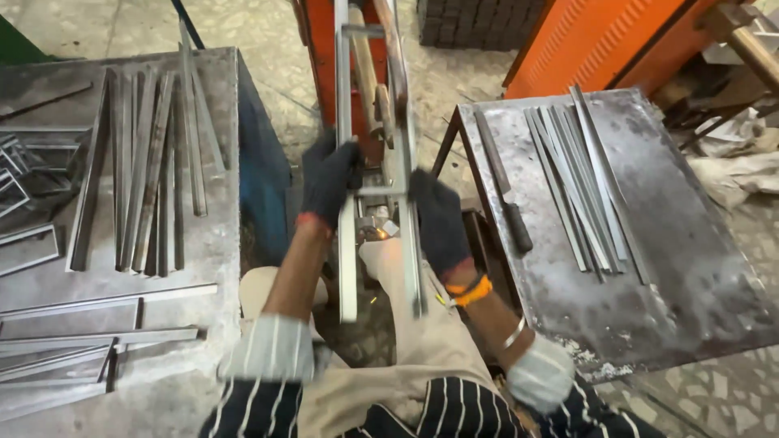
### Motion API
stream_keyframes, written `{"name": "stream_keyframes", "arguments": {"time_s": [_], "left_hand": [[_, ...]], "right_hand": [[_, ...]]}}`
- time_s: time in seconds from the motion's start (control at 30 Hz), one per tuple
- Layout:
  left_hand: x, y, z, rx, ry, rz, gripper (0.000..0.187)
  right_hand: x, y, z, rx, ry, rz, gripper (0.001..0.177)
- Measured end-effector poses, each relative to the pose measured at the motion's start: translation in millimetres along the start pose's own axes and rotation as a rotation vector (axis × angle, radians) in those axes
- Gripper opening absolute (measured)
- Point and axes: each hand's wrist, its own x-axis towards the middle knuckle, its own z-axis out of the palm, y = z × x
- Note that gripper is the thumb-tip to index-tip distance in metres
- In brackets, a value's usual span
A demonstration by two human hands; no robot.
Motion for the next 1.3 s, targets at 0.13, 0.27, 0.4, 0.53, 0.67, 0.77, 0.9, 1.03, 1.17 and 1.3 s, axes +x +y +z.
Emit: {"name": "stream_keyframes", "arguments": {"time_s": [0.13, 0.27, 0.4, 0.53, 0.67, 0.77, 0.9, 1.03, 1.17, 1.3], "left_hand": [[-85, -6, -23, 0.026, -0.043, -0.053, 0.013], [-147, -8, -37, -0.024, -0.046, -0.14, 0.016], [-150, -2, -31, -0.089, -0.048, -0.163, 0.02], [-160, -10, -41, -0.037, -0.01, -0.215, 0.019], [-165, -18, -47, -0.003, -0.015, -0.211, 0.019], [-159, -12, -48, 0.071, -0.035, -0.135, 0.021], [-157, 14, -42, -0.031, -0.012, -0.124, 0.023], [-157, 9, -64, -0.038, 0.217, -0.086, 0.031], [-173, -1, -107, 0.116, 0.556, 0.071, 0.024], [-212, -37, -196, 0.108, 0.854, 0.047, 0.009]], "right_hand": [[-82, 5, -18, 0.087, -0.166, 0.089, 0.037], [-138, -12, -19, 0.175, -0.262, 0.245, 0.042], [-132, -45, -23, 0.223, -0.292, 0.449, 0.037], [-138, -56, -20, 0.229, -0.349, 0.505, 0.033], [-144, -59, -16, 0.344, -0.367, 0.458, 0.035], [-131, -49, -20, 0.162, -0.366, 0.473, 0.036], [-105, -45, 0, 0.277, -0.448, 0.069, 0.039], [-81, 3, 37, -0.699, -0.422, -0.556, 0.026], [-82, 13, 91, -1.003, -0.563, -0.501, 0.045], [-117, 1, 101, -0.916, -0.857, -0.517, 0.042]]}}
